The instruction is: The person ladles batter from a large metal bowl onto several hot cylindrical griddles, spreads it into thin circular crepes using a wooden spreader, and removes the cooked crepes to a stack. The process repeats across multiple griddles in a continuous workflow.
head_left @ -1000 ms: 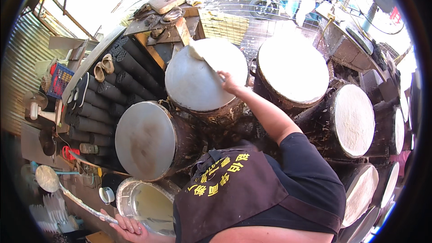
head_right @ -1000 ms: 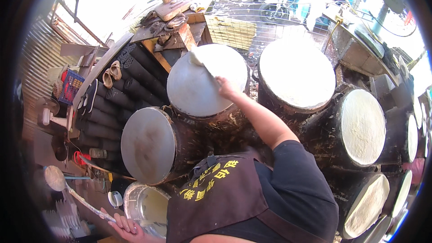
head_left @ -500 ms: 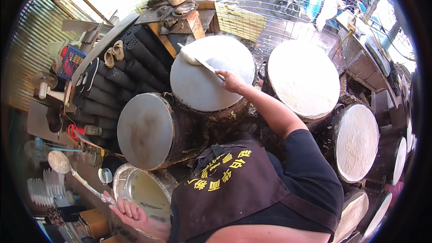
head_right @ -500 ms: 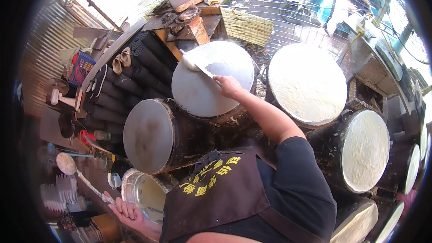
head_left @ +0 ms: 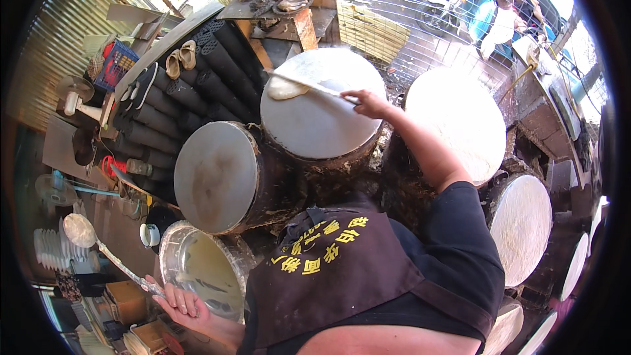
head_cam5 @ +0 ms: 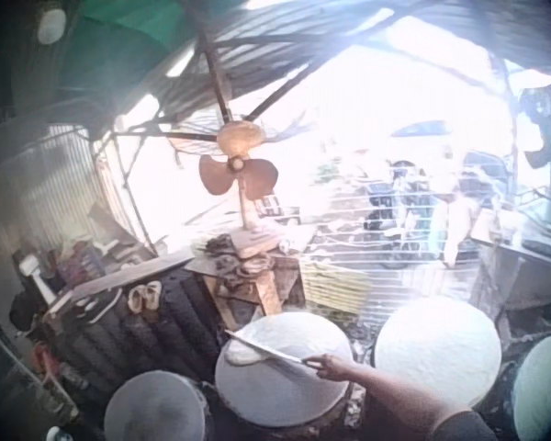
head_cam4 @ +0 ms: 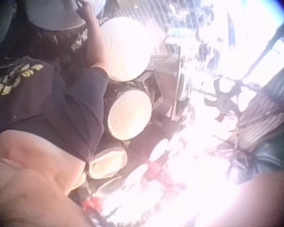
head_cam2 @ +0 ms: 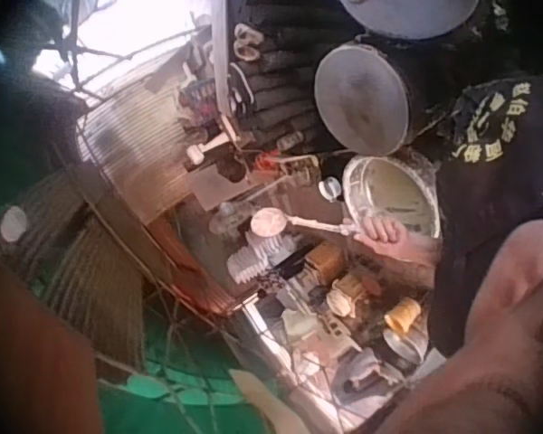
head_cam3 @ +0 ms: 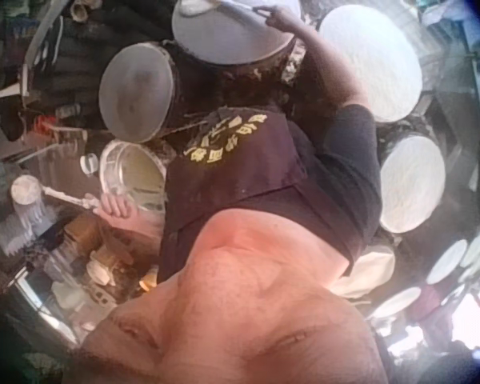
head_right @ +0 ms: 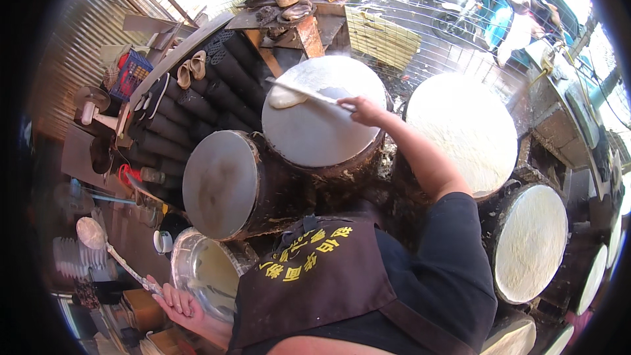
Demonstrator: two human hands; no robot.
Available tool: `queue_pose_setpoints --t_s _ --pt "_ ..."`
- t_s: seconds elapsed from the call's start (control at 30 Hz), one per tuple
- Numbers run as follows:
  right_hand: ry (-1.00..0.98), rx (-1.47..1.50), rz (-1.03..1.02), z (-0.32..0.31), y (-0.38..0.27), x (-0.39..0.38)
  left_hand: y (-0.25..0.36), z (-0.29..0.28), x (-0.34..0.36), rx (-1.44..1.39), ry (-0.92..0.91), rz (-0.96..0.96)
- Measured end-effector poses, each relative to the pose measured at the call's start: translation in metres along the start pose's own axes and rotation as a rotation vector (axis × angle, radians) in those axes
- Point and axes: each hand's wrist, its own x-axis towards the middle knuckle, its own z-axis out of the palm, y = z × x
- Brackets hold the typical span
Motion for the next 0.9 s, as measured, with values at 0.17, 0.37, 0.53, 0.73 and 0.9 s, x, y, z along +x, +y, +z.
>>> queue_pose_setpoints --t_s 0.17,0.37,0.53,0.73,0.9 --pt "0.180 0.009 0.245 0.003 0.015 0.025 0.002 0.000 -0.009 0.002 0.044 0.010" --pt "-0.267 -0.009 0.220 -0.009 -0.035 0.007 0.010 -0.003 -0.029 -0.018 0.131 0.064" --pt "0.395 -0.202 -0.140 -0.008 0.041 0.039 -0.003 -0.011 -0.029 -0.439 -0.148 -0.051" --pt "-0.092 -0.163 -0.139 0.008 0.011 0.020 -0.054 0.047 -0.007 -0.461 -0.802 -0.278" --pt "0.094 -0.172 0.080 -0.034 0.017 0.022 -0.089 0.149 0.035 -0.286 -1.365 -0.177"
